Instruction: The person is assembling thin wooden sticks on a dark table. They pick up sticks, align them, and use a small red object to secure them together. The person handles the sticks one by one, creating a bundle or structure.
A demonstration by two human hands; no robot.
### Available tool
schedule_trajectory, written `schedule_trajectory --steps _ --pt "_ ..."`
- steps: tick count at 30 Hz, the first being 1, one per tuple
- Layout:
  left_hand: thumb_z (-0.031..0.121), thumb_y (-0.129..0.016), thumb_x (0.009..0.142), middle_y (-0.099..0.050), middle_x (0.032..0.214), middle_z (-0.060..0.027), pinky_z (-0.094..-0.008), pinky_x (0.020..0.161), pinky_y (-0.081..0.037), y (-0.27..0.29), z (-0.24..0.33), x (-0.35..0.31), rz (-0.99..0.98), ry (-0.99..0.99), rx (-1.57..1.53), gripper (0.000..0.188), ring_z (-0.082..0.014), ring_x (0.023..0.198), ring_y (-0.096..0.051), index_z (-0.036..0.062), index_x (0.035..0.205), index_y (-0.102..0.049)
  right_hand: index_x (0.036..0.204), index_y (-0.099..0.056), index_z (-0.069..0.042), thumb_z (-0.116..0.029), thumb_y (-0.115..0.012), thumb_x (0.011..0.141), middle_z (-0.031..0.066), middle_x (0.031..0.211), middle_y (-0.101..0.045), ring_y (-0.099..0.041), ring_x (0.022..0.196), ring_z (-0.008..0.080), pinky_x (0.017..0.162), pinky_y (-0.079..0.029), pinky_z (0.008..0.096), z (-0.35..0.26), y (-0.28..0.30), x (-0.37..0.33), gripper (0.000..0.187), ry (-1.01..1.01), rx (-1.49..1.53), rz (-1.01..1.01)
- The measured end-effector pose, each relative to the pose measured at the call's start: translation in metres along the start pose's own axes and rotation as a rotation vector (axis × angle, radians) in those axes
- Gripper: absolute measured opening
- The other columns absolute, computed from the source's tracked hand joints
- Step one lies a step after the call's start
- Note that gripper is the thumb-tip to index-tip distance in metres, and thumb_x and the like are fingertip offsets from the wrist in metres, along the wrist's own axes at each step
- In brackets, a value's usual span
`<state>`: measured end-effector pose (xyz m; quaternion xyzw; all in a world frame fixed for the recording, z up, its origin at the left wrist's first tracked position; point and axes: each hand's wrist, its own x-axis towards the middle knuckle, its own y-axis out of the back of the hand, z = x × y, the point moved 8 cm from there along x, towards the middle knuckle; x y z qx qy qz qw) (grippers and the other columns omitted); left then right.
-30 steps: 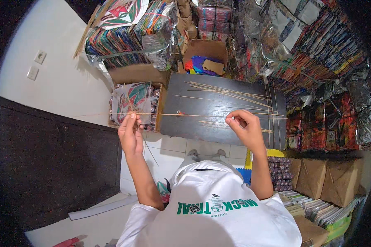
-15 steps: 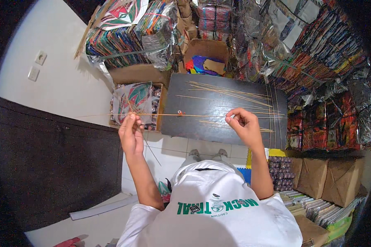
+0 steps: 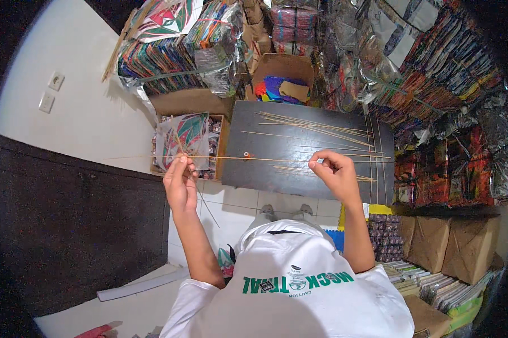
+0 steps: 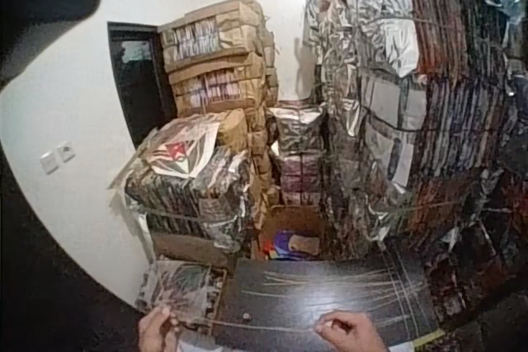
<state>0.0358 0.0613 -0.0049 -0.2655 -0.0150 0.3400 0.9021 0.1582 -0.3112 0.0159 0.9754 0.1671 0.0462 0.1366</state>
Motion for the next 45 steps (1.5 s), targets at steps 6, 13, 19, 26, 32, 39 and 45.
schedule_trajectory --steps 6,13,19,26,32,39,45 --pt "0.010 -0.065 0.096 -0.068 0.087 -0.0025 -0.0223 0.063 -0.049 -0.003 0.002 0.001 0.021 -0.014 0.076 0.010 -0.0087 0.075 -0.062 0.0030 0.103 -0.067 0.089 -0.073 -0.006 -0.013 -0.075 0.084 -0.0081 0.057 -0.040 -0.034 0.055 0.0023 0.051 -0.028 0.0239 0.005 0.001 -0.002 0.009 0.030 -0.041 0.013" --pt "0.007 -0.068 0.093 -0.067 0.085 -0.0002 -0.0217 0.061 -0.049 -0.020 0.007 0.004 -0.115 -0.135 0.597 0.012 -0.0065 0.071 -0.059 -0.0034 0.095 -0.071 0.089 -0.072 -0.004 -0.011 -0.073 0.083 -0.0058 0.057 -0.038 -0.034 0.055 0.0031 0.051 -0.028 0.0245 -0.003 0.021 -0.007 0.009 0.043 -0.095 0.059" --pt "0.008 -0.068 0.088 -0.063 0.070 -0.0026 -0.0261 0.058 -0.045 -0.058 -0.001 -0.005 -0.467 -0.284 1.108 0.014 -0.0084 0.064 -0.057 -0.0055 0.088 -0.070 0.091 -0.071 -0.003 -0.009 -0.073 0.083 -0.0019 0.060 -0.040 -0.033 0.055 0.0065 0.051 -0.027 0.0273 -0.042 0.055 -0.003 0.010 0.221 -0.230 0.121" --pt "0.016 -0.071 0.084 -0.070 0.079 -0.0147 -0.0384 0.066 -0.051 -0.082 -0.054 -0.034 -0.867 -0.255 1.391 0.018 -0.0263 0.071 -0.066 0.0000 0.091 -0.073 0.093 -0.069 -0.002 -0.006 -0.072 0.082 0.0065 0.073 -0.061 -0.053 0.060 0.0163 0.058 -0.043 0.0303 -0.091 0.060 0.002 0.011 0.419 -0.325 0.148" --pt "0.019 -0.069 0.081 -0.070 0.086 -0.0188 -0.0468 0.072 -0.053 -0.089 -0.087 -0.059 -1.046 -0.232 1.579 0.019 -0.0372 0.082 -0.068 0.0038 0.091 -0.074 0.097 -0.068 -0.005 -0.004 -0.072 0.080 0.0106 0.082 -0.068 -0.066 0.073 0.0292 0.069 -0.052 0.0374 -0.112 0.048 0.006 0.017 0.572 -0.516 0.093" --pt "0.021 -0.065 0.083 -0.070 0.083 -0.0163 -0.0497 0.073 -0.053 -0.095 -0.095 -0.077 -1.139 -0.232 1.685 0.018 -0.0378 0.081 -0.068 0.0059 0.086 -0.073 0.097 -0.067 -0.006 -0.005 -0.073 0.079 0.0108 0.081 -0.068 -0.066 0.073 0.0298 0.069 -0.052 0.0387 -0.114 0.044 0.007 0.018 0.635 -0.550 0.117" --pt "0.020 -0.065 0.082 -0.070 0.084 -0.0160 -0.0497 0.074 -0.053 -0.097 -0.096 -0.080 -1.121 -0.193 1.743 0.016 -0.0375 0.082 -0.068 0.0063 0.086 -0.073 0.096 -0.068 -0.005 -0.007 -0.073 0.081 0.0119 0.078 -0.066 -0.066 0.071 0.0300 0.066 -0.051 0.0386 -0.110 0.044 0.008 0.016 0.585 -0.555 0.133"
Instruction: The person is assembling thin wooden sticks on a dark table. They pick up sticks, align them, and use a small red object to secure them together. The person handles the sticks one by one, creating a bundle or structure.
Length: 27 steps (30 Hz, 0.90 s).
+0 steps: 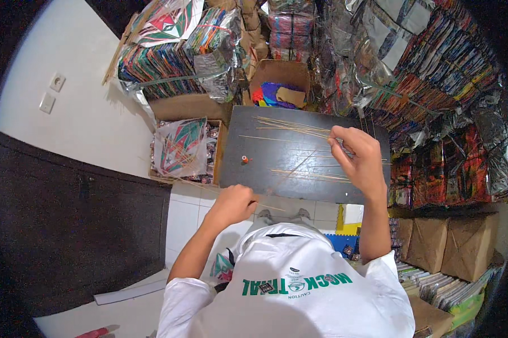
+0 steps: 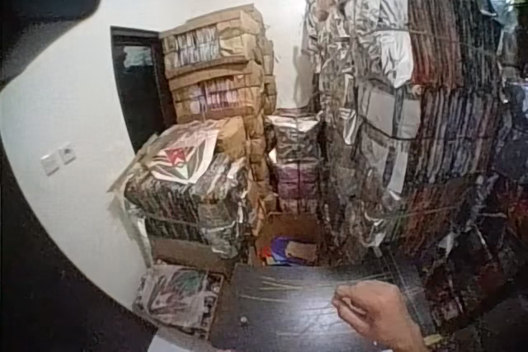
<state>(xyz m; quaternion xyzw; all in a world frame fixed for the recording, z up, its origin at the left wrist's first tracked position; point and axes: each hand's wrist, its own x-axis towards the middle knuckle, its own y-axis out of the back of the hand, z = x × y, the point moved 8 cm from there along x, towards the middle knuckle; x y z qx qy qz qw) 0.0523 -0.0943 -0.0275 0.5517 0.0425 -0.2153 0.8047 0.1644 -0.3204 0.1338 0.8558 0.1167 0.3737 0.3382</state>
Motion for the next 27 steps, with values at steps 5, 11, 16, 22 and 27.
schedule_trajectory --steps 5,11,16,22,27 --pt "0.017 -0.066 0.081 -0.070 0.083 -0.0161 -0.0492 0.074 -0.053 -0.003 -0.002 0.000 0.058 -0.029 -0.036 0.015 -0.0372 0.082 -0.068 0.0053 0.086 -0.074 0.095 -0.068 -0.005 -0.007 -0.073 0.082 0.0118 0.077 -0.065 -0.065 0.070 0.0299 0.065 -0.050 0.0390 0.001 0.001 -0.001 0.014 -0.019 -0.009 -0.005" --pt "0.017 -0.067 0.080 -0.071 0.086 -0.0169 -0.0486 0.075 -0.054 -0.005 -0.006 0.001 0.022 -0.020 0.004 0.014 -0.0371 0.083 -0.068 0.0051 0.085 -0.074 0.095 -0.068 -0.005 -0.007 -0.072 0.083 0.0116 0.078 -0.066 -0.065 0.071 0.0302 0.067 -0.051 0.0392 0.000 0.000 -0.002 0.013 -0.006 0.013 -0.029" --pt "0.016 -0.066 0.081 -0.070 0.085 -0.0176 -0.0488 0.074 -0.053 -0.001 -0.006 -0.001 0.065 -0.028 -0.024 0.014 -0.0375 0.081 -0.067 0.0039 0.085 -0.073 0.096 -0.068 -0.004 -0.007 -0.071 0.083 0.0115 0.080 -0.067 -0.065 0.072 0.0298 0.068 -0.051 0.0388 0.002 0.000 -0.004 0.013 -0.017 0.040 -0.021" --pt "0.015 -0.067 0.083 -0.069 0.081 -0.0171 -0.0435 0.070 -0.052 0.025 -0.027 -0.006 0.220 -0.034 -0.168 0.016 -0.0340 0.076 -0.067 0.0002 0.085 -0.071 0.096 -0.068 -0.003 -0.007 -0.072 0.085 0.0102 0.082 -0.068 -0.061 0.065 0.0239 0.061 -0.048 0.0348 0.008 0.005 -0.013 0.012 -0.094 0.069 0.004" --pt "0.016 -0.069 0.083 -0.067 0.077 -0.0181 -0.0389 0.063 -0.051 0.048 -0.049 -0.017 0.326 0.000 -0.437 0.016 -0.0315 0.067 -0.065 0.0009 0.087 -0.073 0.096 -0.069 -0.002 -0.008 -0.072 0.086 0.0055 0.075 -0.063 -0.047 0.058 0.0123 0.054 -0.039 0.0277 0.023 0.007 -0.021 0.013 -0.214 0.162 0.050"
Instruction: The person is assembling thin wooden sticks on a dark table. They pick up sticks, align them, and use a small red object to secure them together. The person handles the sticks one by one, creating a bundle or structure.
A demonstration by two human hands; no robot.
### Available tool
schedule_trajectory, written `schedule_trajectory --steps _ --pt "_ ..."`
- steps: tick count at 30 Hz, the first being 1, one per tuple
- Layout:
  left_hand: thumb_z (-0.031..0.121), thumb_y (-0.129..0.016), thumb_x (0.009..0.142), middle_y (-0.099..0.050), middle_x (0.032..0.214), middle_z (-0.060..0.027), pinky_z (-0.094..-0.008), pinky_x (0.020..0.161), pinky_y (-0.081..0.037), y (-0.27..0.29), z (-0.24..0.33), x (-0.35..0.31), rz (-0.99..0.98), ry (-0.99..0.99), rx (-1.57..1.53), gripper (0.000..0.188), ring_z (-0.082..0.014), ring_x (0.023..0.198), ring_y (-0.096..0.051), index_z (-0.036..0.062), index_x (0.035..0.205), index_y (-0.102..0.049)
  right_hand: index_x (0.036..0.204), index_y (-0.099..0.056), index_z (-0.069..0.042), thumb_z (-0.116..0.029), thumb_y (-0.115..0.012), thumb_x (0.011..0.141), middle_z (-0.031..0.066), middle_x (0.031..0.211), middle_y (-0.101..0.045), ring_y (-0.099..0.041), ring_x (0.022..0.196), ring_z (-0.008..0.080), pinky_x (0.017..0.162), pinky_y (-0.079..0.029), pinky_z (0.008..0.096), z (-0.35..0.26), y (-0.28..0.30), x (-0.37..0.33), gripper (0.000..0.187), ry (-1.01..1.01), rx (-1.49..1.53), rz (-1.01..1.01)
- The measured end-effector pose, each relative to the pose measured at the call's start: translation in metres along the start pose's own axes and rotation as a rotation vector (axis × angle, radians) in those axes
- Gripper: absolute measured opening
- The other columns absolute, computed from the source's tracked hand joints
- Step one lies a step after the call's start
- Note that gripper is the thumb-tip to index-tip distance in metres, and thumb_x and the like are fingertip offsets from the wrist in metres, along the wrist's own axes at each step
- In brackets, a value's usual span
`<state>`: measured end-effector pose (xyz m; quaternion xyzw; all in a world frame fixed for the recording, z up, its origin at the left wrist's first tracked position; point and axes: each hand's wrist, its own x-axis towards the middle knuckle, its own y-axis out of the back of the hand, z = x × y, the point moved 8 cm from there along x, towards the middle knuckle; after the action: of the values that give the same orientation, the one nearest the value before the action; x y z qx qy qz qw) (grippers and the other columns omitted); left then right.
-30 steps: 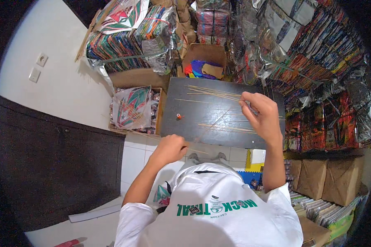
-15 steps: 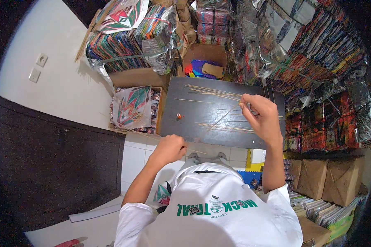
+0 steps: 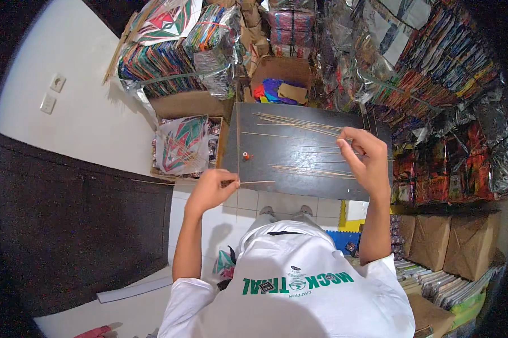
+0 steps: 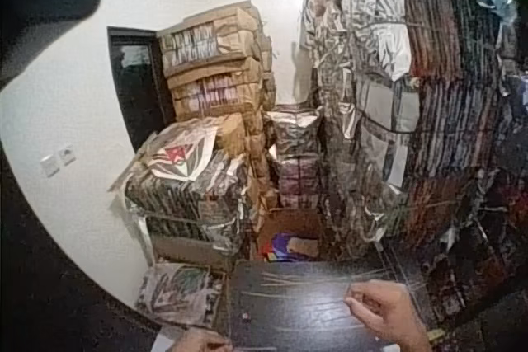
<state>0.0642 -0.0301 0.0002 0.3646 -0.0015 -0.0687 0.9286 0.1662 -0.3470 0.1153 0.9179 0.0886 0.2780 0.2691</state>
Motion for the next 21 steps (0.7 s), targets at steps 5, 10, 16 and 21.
schedule_trajectory --steps 5,10,16,21 --pt "0.012 -0.071 0.087 -0.069 0.079 -0.0085 -0.0277 0.062 -0.048 0.021 0.006 -0.001 -0.031 -0.019 -0.244 0.016 -0.0119 0.068 -0.061 -0.0046 0.090 -0.072 0.096 -0.070 -0.002 -0.011 -0.071 0.088 -0.0040 0.064 -0.043 -0.033 0.058 0.0040 0.052 -0.027 0.0252 0.035 0.003 0.005 0.012 -0.149 0.046 0.056" --pt "0.010 -0.071 0.088 -0.068 0.081 -0.0039 -0.0250 0.061 -0.046 0.060 0.009 0.000 0.124 -0.055 -0.469 0.016 -0.0081 0.069 -0.058 -0.0062 0.085 -0.072 0.095 -0.072 -0.004 -0.015 -0.072 0.089 -0.0056 0.063 -0.045 -0.035 0.058 0.0038 0.052 -0.028 0.0249 0.088 -0.025 -0.007 0.013 -0.234 0.116 -0.046" --pt "0.003 -0.064 0.093 -0.066 0.092 -0.0084 -0.0227 0.072 -0.050 0.081 -0.015 0.008 0.413 -0.130 -1.079 0.011 -0.0114 0.086 -0.063 -0.0072 0.095 -0.069 0.101 -0.076 -0.005 -0.014 -0.070 0.092 -0.0078 0.066 -0.052 -0.038 0.062 0.0021 0.054 -0.031 0.0233 0.091 -0.109 -0.062 0.014 -0.300 0.502 -0.316" --pt "0.003 -0.064 0.095 -0.068 0.094 -0.0087 -0.0251 0.078 -0.055 0.080 -0.036 0.016 0.627 -0.032 -1.315 0.011 -0.0133 0.084 -0.066 -0.0060 0.101 -0.068 0.102 -0.077 -0.004 -0.011 -0.068 0.093 -0.0035 0.085 -0.069 -0.049 0.070 0.0014 0.060 -0.038 0.0218 0.072 -0.146 -0.108 0.015 -0.466 0.648 -0.668"
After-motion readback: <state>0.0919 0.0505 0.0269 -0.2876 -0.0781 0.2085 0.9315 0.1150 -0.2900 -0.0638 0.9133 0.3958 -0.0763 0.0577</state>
